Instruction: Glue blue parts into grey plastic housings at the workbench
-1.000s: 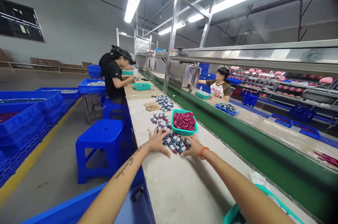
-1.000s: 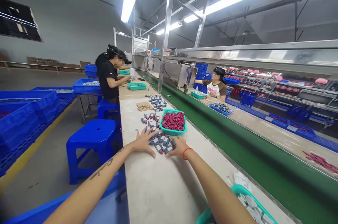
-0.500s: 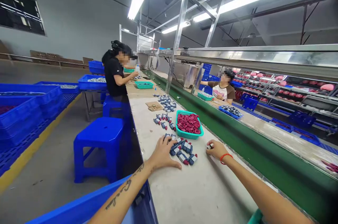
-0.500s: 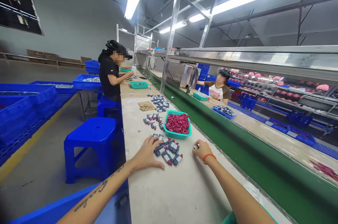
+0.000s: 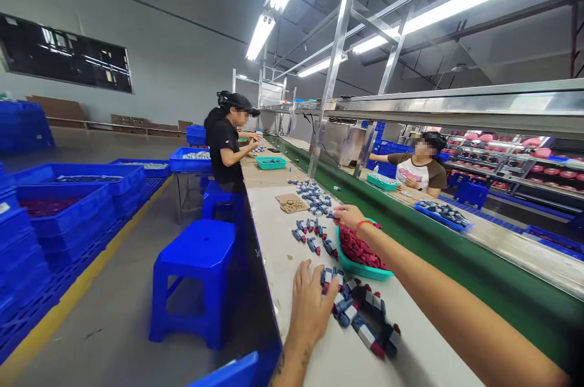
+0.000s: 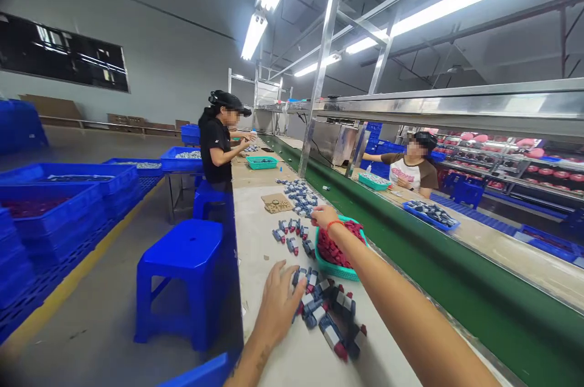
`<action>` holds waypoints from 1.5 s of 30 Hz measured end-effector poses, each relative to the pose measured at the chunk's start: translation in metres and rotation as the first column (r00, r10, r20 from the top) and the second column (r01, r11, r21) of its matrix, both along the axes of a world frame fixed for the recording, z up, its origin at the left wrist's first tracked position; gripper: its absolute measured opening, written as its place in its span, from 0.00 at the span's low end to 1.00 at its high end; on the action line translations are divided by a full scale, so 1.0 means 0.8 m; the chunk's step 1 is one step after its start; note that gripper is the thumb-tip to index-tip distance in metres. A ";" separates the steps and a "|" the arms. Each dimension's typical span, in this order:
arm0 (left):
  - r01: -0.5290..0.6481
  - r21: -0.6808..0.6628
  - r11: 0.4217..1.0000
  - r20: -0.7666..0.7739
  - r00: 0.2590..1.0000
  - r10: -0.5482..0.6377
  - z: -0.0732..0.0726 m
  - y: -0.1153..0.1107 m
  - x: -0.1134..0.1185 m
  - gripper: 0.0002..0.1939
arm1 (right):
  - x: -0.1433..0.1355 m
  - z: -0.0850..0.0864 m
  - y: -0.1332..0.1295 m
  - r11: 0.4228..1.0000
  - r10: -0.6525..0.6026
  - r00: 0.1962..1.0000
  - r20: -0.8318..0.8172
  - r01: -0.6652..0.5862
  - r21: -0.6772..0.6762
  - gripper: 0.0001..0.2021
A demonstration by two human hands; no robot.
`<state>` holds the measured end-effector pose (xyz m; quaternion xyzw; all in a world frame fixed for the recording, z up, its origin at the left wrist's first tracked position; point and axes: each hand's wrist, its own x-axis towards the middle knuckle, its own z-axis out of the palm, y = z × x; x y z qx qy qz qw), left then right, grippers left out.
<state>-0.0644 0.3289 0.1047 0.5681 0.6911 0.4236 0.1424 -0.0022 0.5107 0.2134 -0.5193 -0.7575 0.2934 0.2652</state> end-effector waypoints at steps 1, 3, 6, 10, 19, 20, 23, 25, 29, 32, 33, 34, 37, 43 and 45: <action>0.010 -0.018 1.000 0.002 1.000 -0.010 -0.001 0.002 0.000 0.25 | -0.018 0.000 0.017 1.000 0.006 1.000 0.003 -0.006 0.016 0.15; 0.022 -0.047 0.999 0.007 1.000 -0.022 -0.003 0.006 -0.002 0.28 | -0.046 0.001 0.047 0.999 0.020 0.999 0.028 -0.021 0.048 0.16; 0.032 -0.068 0.997 0.025 0.999 -0.030 -0.008 0.012 -0.004 0.29 | -0.071 -0.004 0.074 0.995 0.039 0.994 0.103 -0.048 0.090 0.16; 0.021 -0.056 0.998 0.059 0.998 -0.018 -0.018 0.018 -0.006 0.30 | -0.090 -0.036 0.076 0.985 0.077 0.965 0.251 -0.113 0.133 0.18; -0.193 0.085 0.977 0.152 0.972 0.179 -0.030 0.022 -0.006 0.32 | -0.093 -0.101 -0.013 0.944 0.184 0.817 0.546 -0.302 0.134 0.20; -0.249 0.094 0.964 0.168 0.958 0.231 -0.028 0.022 -0.008 0.32 | -0.085 -0.101 -0.025 0.938 0.186 0.809 0.558 -0.314 0.143 0.20; -0.382 0.101 0.919 0.194 0.913 0.358 -0.020 0.017 -0.017 0.28 | -0.050 -0.095 -0.064 0.924 0.204 0.789 0.579 -0.351 0.153 0.20; -0.402 0.090 0.911 0.172 0.908 0.383 -0.014 0.012 -0.020 0.23 | -0.023 -0.093 -0.092 0.914 0.227 0.778 0.586 -0.378 0.148 0.20; -0.267 0.045 0.963 0.030 0.964 0.266 0.000 -0.004 0.000 0.17 | 0.030 -0.096 -0.147 0.896 0.282 0.755 0.592 -0.428 0.120 0.21; -0.188 -0.012 0.982 -0.071 0.980 0.187 0.008 -0.017 0.038 0.16 | 0.069 -0.095 -0.179 0.887 0.324 0.750 0.577 -0.453 0.090 0.23; -0.179 -0.032 0.983 -0.091 0.980 0.175 0.010 -0.021 0.051 0.16 | 0.084 -0.092 -0.187 0.884 0.340 0.750 0.567 -0.460 0.079 0.24; -0.173 -0.054 0.983 -0.101 0.981 0.167 0.012 -0.024 0.061 0.17 | 0.100 -0.087 -0.193 0.881 0.356 0.753 0.554 -0.467 0.069 0.24; -0.077 -0.104 0.992 -0.099 0.993 0.067 0.013 -0.041 0.074 0.21 | 0.161 -0.062 -0.200 0.886 0.376 0.779 0.501 -0.461 0.052 0.23; 0.333 -0.220 0.917 -0.149 0.917 -0.369 0.008 -0.108 0.059 0.62 | 0.272 -0.051 -0.232 0.935 0.355 0.812 0.464 -0.321 -0.152 0.61; 0.383 -0.265 0.885 -0.186 0.880 -0.437 0.010 -0.121 0.067 0.65 | 0.278 -0.064 -0.251 0.924 0.381 0.802 0.460 -0.308 -0.227 0.66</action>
